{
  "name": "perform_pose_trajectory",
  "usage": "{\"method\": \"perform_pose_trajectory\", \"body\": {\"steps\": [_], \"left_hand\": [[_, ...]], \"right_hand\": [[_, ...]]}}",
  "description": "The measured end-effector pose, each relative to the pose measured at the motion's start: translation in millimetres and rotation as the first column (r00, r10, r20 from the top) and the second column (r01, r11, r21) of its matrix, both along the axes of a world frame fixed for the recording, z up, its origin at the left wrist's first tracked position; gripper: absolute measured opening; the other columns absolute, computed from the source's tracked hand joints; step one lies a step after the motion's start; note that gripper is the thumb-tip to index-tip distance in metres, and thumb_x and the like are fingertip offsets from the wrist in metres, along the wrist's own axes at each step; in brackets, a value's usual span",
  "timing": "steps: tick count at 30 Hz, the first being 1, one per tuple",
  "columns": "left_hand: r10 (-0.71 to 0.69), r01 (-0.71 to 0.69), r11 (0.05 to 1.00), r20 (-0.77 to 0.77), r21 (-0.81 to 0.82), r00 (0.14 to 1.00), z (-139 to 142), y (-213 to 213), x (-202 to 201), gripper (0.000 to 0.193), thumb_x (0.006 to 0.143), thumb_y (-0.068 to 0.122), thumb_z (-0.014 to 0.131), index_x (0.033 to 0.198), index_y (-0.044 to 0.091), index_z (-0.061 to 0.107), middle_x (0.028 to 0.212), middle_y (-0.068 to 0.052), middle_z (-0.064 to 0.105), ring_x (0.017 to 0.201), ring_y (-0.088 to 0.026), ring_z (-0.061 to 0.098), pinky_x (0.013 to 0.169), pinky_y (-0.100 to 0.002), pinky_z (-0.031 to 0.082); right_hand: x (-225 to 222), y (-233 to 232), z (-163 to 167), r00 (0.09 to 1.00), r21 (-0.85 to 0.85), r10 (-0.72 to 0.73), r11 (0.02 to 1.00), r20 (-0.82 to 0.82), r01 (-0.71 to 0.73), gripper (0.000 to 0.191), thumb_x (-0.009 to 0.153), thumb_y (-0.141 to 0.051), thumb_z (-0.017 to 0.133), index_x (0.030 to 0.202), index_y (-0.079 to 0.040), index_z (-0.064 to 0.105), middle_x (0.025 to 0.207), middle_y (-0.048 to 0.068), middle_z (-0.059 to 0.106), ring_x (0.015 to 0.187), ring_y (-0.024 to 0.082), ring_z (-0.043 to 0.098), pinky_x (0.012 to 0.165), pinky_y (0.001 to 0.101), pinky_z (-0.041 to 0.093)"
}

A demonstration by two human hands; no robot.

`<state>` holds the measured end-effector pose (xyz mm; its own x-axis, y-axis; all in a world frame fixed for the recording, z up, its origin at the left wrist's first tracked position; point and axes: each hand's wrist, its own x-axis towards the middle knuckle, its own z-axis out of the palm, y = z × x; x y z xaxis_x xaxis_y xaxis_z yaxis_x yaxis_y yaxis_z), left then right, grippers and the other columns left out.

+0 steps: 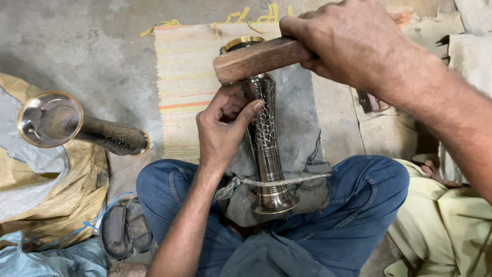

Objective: The person uses a chisel and wooden mallet to engrave a floral pattern onto a metal vase. They repeatedly strike the chisel to deepen the design, rotating the vase to access different sections.

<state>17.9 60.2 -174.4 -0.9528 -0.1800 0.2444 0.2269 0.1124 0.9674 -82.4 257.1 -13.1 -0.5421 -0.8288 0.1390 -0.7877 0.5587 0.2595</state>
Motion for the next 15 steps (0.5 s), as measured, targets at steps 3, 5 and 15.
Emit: {"method": "perform_pose_trajectory", "body": {"steps": [3, 5, 15], "left_hand": [[-0.029, 0.028, 0.997, -0.014, -0.078, 0.999, 2.3, -5.4, -3.9, 0.034, 0.096, 0.02, 0.082, 0.119, 0.0, 0.067, 0.083, -0.005, 0.078, 0.078, -0.01, 0.073, 0.072, -0.026, 0.059], [-0.082, 0.081, 0.994, -0.02, -0.068, 0.996, 4.0, -9.5, -4.6, 0.038, 0.095, 0.019, 0.08, 0.125, 0.001, 0.065, 0.087, -0.005, 0.078, 0.08, -0.009, 0.075, 0.073, -0.027, 0.061], [-0.445, 0.408, 0.875, -0.098, -0.26, 0.89, 14.0, -34.4, -23.3, 0.04, 0.096, 0.019, 0.075, 0.135, 0.01, 0.065, 0.124, -0.004, 0.076, 0.106, -0.018, 0.078, 0.091, -0.034, 0.062]], "right_hand": [[-3.8, 19.0, -17.6, 0.999, -0.066, -0.026, 0.997, -0.027, 0.024, 0.034, 0.084, -0.02, 0.082, 0.11, -0.005, 0.065, 0.085, 0.011, 0.072, 0.08, 0.032, 0.072, 0.067, 0.0442, 0.057], [-6.8, 26.2, -44.1, 0.991, -0.155, -0.125, 0.979, 0.039, 0.13, 0.04, 0.087, -0.024, 0.083, 0.113, -0.004, 0.062, 0.085, 0.013, 0.07, 0.081, 0.033, 0.071, 0.068, 0.0461, 0.056], [16.4, 53.5, -127.4, 0.928, -0.266, -0.321, 0.893, 0.19, 0.364, 0.029, 0.094, -0.017, 0.081, 0.107, -0.003, 0.06, 0.085, 0.012, 0.068, 0.075, 0.024, 0.069, 0.065, 0.0401, 0.059]]}}
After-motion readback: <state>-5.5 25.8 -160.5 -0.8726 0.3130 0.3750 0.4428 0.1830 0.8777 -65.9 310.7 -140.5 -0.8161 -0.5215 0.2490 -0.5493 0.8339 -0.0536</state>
